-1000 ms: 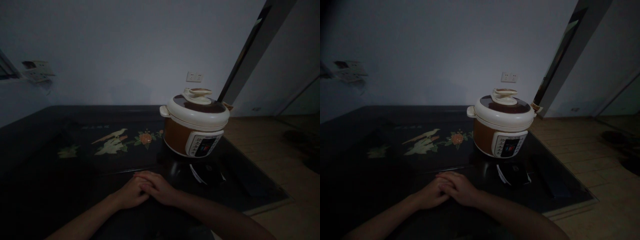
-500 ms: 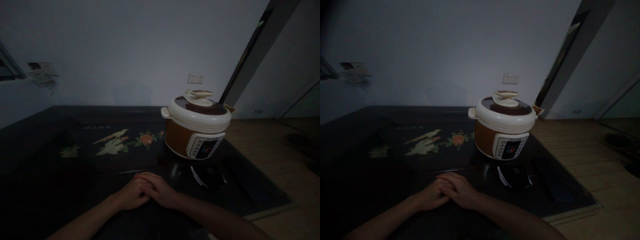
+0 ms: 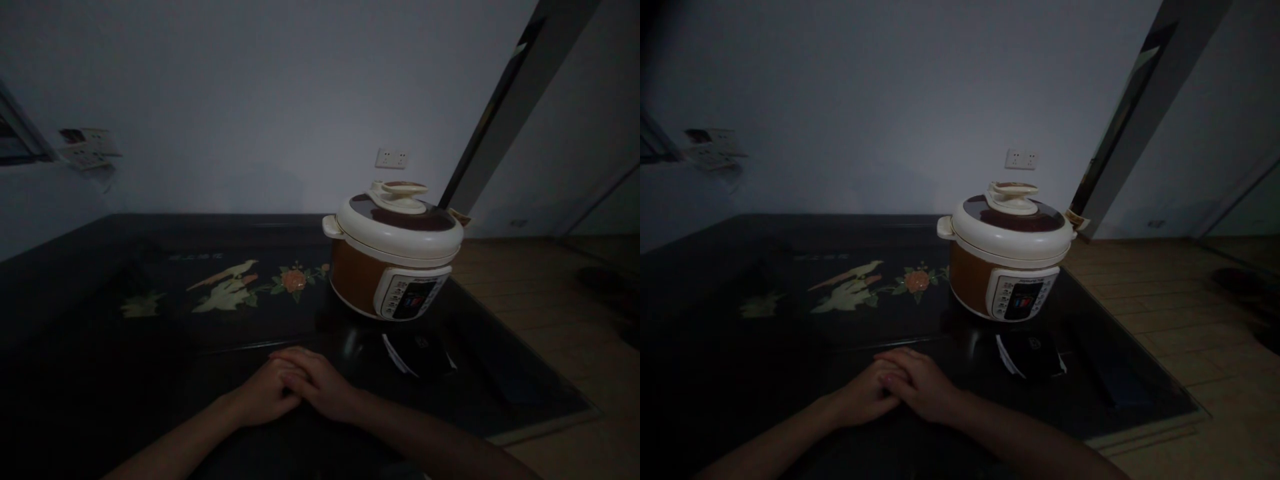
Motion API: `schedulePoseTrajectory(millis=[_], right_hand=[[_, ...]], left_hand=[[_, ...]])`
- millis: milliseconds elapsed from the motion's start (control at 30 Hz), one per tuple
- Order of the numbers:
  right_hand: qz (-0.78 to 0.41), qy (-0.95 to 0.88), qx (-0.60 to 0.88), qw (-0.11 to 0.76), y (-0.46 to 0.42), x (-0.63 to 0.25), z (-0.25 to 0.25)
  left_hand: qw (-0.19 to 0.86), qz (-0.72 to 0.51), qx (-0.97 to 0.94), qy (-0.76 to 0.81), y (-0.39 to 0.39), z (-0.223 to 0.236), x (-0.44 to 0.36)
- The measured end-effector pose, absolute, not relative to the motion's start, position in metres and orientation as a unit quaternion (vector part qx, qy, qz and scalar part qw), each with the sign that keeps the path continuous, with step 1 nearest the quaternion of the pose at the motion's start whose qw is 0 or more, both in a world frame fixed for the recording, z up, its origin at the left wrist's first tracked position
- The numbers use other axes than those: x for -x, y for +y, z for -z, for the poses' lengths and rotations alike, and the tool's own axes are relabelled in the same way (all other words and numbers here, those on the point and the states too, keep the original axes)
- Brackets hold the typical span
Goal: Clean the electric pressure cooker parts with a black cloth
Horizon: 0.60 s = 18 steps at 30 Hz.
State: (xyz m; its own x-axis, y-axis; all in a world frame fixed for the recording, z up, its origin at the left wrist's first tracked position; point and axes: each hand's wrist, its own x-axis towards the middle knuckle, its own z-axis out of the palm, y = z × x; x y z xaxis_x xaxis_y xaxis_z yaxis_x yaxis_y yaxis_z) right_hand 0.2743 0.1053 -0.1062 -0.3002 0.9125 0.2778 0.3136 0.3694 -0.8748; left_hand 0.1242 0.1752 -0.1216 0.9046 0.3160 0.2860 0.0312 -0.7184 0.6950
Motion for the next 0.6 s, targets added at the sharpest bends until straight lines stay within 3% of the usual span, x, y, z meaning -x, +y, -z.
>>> schedulePoseTrajectory(millis=[600], right_hand=[[-0.368, -0.714, 0.436, 0.406, 0.1047, -0.274, 0.1056]], left_hand=[[0.377, -0.196, -0.901, 0.087, 0.175, 0.1225, -0.1247]])
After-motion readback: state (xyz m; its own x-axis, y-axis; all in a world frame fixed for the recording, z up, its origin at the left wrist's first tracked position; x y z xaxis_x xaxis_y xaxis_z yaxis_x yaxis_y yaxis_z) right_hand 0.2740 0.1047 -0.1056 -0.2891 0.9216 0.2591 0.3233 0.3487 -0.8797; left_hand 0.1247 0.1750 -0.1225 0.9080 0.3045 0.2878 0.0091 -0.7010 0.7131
